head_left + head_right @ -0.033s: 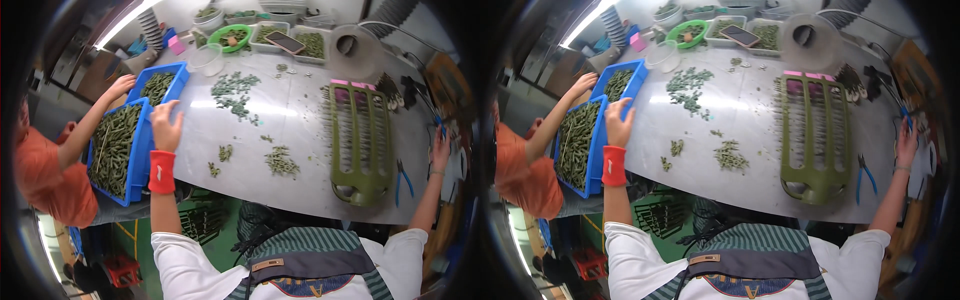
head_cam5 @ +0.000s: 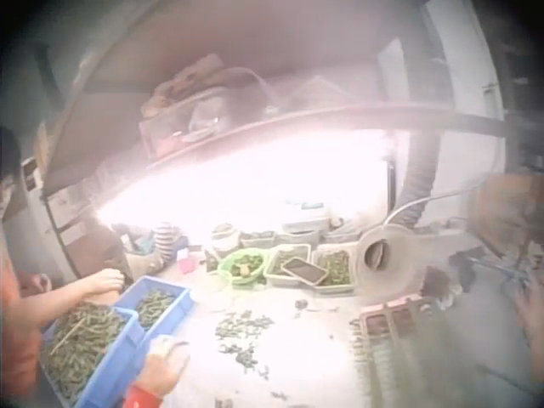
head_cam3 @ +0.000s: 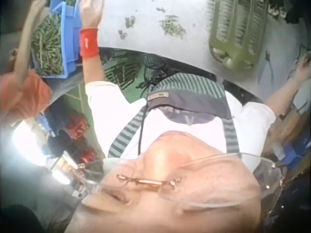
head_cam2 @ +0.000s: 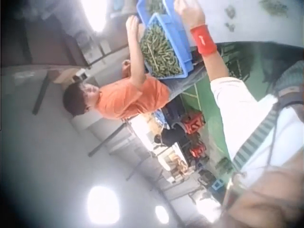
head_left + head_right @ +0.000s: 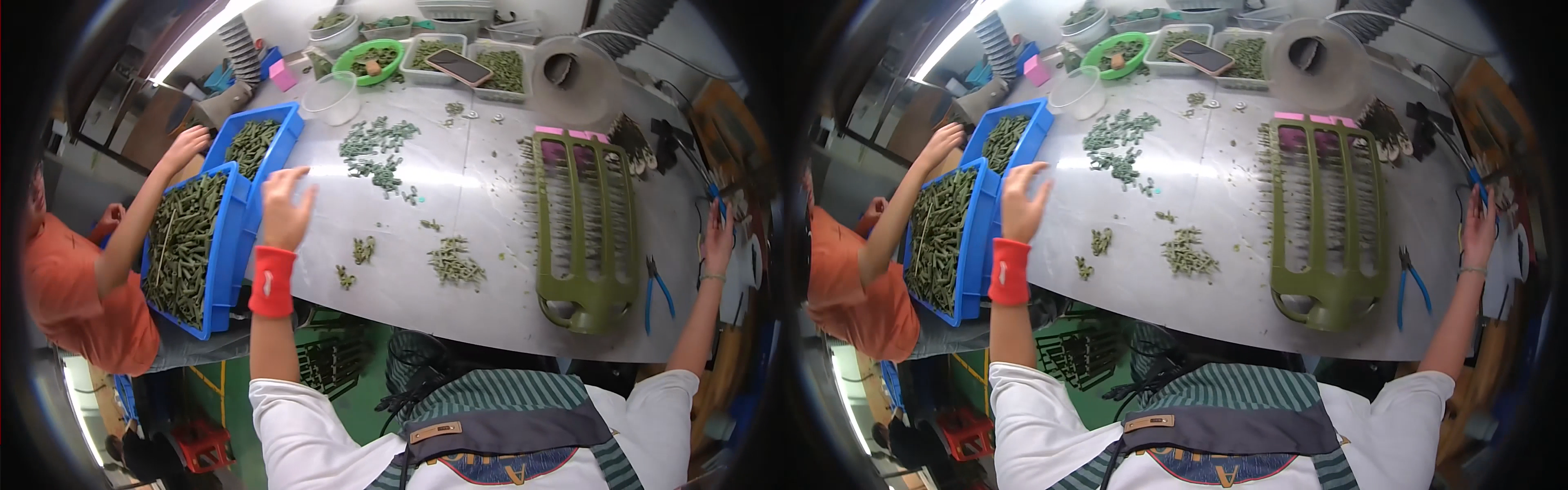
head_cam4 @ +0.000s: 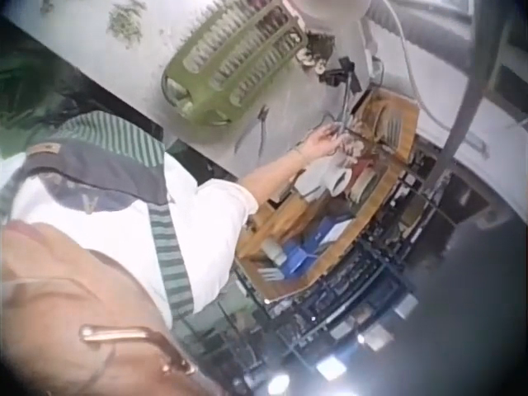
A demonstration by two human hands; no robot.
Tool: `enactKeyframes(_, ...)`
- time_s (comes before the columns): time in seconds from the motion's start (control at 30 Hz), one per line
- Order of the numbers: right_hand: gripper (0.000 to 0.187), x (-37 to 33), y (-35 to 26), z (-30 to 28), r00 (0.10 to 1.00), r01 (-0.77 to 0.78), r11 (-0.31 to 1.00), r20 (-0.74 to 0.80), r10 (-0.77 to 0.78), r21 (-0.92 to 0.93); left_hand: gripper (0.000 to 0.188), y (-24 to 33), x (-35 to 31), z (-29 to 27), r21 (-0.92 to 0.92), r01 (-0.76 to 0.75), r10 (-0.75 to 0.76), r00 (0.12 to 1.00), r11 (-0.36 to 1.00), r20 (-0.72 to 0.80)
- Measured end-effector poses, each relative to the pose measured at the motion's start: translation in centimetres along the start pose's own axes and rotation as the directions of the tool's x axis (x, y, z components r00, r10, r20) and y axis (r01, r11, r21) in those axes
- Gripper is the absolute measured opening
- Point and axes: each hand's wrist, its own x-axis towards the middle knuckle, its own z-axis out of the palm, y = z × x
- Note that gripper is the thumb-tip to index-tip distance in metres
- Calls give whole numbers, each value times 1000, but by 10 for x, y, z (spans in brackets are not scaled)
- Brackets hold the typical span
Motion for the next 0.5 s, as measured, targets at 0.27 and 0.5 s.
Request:
enactKeyframes(0.27,42,-23,-26,7,976,-105,940,-146,159,326,12,75,-7,117,-367,186,-50,936,912,349)
enactKeyframes(0.5,44,-28,-30,3,981,-105,920,-112,158,378,17,80,3,141,-174,300,-187,860,938,474)
